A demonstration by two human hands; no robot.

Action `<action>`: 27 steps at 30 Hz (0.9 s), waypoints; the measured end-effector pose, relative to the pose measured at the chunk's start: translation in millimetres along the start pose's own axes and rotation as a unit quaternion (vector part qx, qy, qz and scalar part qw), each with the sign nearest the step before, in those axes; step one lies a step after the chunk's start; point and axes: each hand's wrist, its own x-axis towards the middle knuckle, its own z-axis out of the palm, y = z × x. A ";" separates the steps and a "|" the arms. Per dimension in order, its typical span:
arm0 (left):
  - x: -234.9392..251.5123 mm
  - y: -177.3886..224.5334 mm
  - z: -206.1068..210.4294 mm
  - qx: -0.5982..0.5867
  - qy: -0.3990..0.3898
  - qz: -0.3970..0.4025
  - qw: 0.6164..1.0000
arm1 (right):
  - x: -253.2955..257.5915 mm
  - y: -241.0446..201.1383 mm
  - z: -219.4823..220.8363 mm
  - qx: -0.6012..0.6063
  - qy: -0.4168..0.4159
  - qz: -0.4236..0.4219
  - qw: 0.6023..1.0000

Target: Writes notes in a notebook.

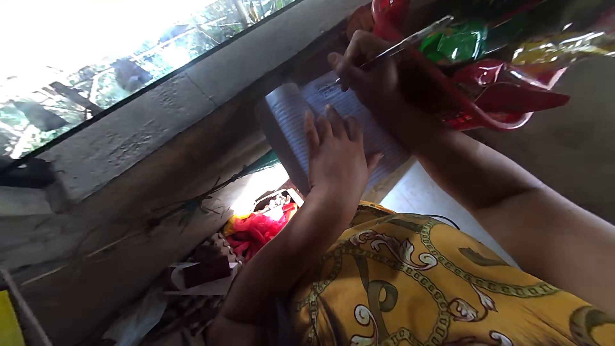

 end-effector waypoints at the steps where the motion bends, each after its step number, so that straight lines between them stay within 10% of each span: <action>1: 0.0 0.0 0.2 0.000 0.001 0.000 1.000 | -0.7 -0.4 0.1 0.006 -0.022 0.018 1.000; 27: 0.8 1.2 -2.3 0.010 -0.021 -0.010 1.000 | 0.8 -3.3 2.6 -0.113 -0.093 0.090 0.985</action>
